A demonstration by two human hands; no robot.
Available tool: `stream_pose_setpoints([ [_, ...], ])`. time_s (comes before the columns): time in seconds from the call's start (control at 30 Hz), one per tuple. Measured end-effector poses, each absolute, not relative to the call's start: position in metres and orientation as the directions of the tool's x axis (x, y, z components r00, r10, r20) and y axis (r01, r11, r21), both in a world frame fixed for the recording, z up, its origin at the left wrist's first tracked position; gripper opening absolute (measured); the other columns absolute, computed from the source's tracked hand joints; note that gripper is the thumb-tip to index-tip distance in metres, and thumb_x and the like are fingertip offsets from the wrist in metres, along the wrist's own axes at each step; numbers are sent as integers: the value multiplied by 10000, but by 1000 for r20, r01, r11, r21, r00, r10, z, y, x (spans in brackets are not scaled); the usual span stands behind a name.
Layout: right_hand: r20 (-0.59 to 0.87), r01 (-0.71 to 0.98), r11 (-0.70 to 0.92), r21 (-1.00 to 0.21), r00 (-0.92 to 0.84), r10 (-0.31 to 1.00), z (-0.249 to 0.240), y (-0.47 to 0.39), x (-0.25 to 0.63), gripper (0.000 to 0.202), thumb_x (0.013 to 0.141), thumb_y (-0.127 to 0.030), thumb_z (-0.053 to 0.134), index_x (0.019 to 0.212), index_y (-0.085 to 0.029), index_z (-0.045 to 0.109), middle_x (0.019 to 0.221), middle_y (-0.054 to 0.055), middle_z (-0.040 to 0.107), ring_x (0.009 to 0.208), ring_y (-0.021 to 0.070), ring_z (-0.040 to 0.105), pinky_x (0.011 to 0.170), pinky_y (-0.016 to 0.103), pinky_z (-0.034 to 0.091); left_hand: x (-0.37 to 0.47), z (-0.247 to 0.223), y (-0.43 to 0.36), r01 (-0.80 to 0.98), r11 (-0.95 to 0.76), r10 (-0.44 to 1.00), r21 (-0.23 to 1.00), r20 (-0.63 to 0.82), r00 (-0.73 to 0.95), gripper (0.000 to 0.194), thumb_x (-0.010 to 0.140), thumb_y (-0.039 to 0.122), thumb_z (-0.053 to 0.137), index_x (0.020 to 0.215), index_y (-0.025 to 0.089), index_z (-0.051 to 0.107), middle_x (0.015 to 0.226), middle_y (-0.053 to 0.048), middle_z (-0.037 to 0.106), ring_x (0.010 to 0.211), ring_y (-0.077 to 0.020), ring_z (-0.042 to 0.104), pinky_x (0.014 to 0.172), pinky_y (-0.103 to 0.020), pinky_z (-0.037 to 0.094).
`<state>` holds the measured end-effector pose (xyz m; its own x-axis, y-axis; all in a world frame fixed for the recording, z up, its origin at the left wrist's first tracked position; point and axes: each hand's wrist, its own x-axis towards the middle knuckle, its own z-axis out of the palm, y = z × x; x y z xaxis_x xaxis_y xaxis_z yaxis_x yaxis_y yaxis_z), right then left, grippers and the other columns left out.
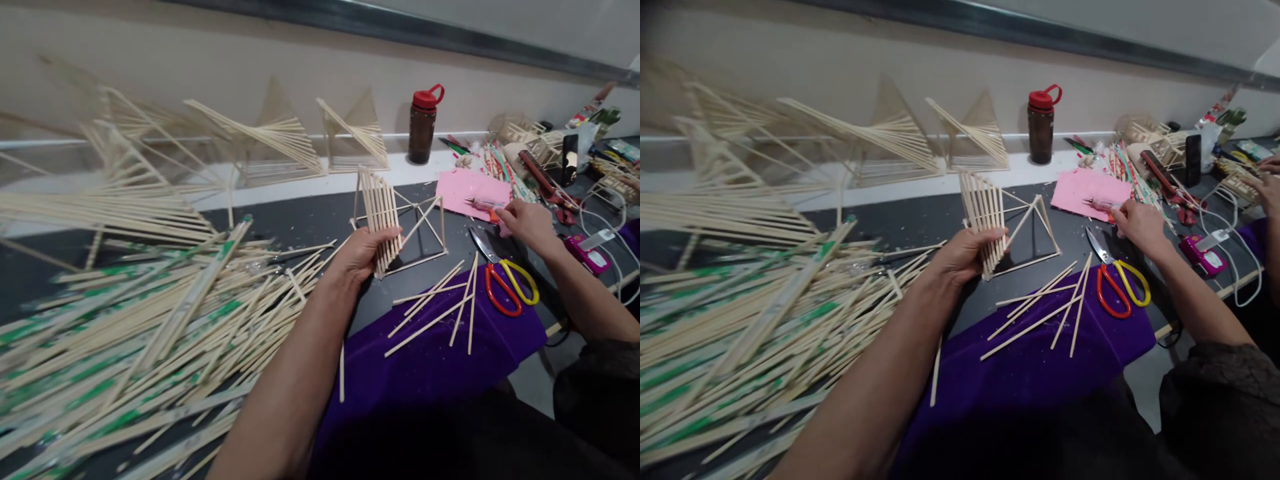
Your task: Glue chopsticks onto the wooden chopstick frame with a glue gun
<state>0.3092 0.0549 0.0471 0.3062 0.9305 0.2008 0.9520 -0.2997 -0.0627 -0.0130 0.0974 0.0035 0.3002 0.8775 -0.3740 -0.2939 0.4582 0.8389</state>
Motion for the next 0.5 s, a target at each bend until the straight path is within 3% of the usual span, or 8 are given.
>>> stream_pose_setpoints([
  [0.1, 190, 931, 45, -361, 27, 981, 54, 34, 269, 313, 867, -399, 538, 886, -151, 729, 727, 76, 715, 683, 191, 652, 634, 280, 433, -13, 2, 98, -304, 450, 879, 840, -357, 315, 169, 529, 185, 799, 615, 127, 666, 517, -28, 636, 447, -116, 553, 432, -206, 442],
  [0.2, 45, 693, 209, -690, -247, 968, 52, 21, 221, 271, 846, -391, 557, 830, -156, 691, 680, 22, 664, 575, 120, 595, 593, 253, 448, -13, 1, 98, -307, 444, 882, 842, -350, 316, 179, 528, 187, 806, 624, 129, 667, 521, -32, 639, 457, -120, 557, 442, -212, 440],
  [0.3, -64, 529, 87, -844, -262, 963, 41, 24, 183, 233, 819, -348, 604, 916, -146, 666, 718, 5, 647, 525, 92, 584, 538, 234, 447, -14, 1, 97, -301, 444, 879, 844, -346, 328, 216, 510, 210, 830, 627, 123, 672, 523, -31, 641, 455, -117, 552, 439, -214, 429],
  [0.5, -131, 382, -50, -923, -189, 973, 24, 43, 145, 243, 820, -312, 645, 989, -147, 587, 671, -32, 610, 469, 82, 582, 408, 184, 393, -17, 0, 96, -292, 443, 872, 847, -333, 358, 319, 451, 259, 891, 625, 129, 657, 523, -6, 640, 453, -111, 547, 446, -220, 423],
])
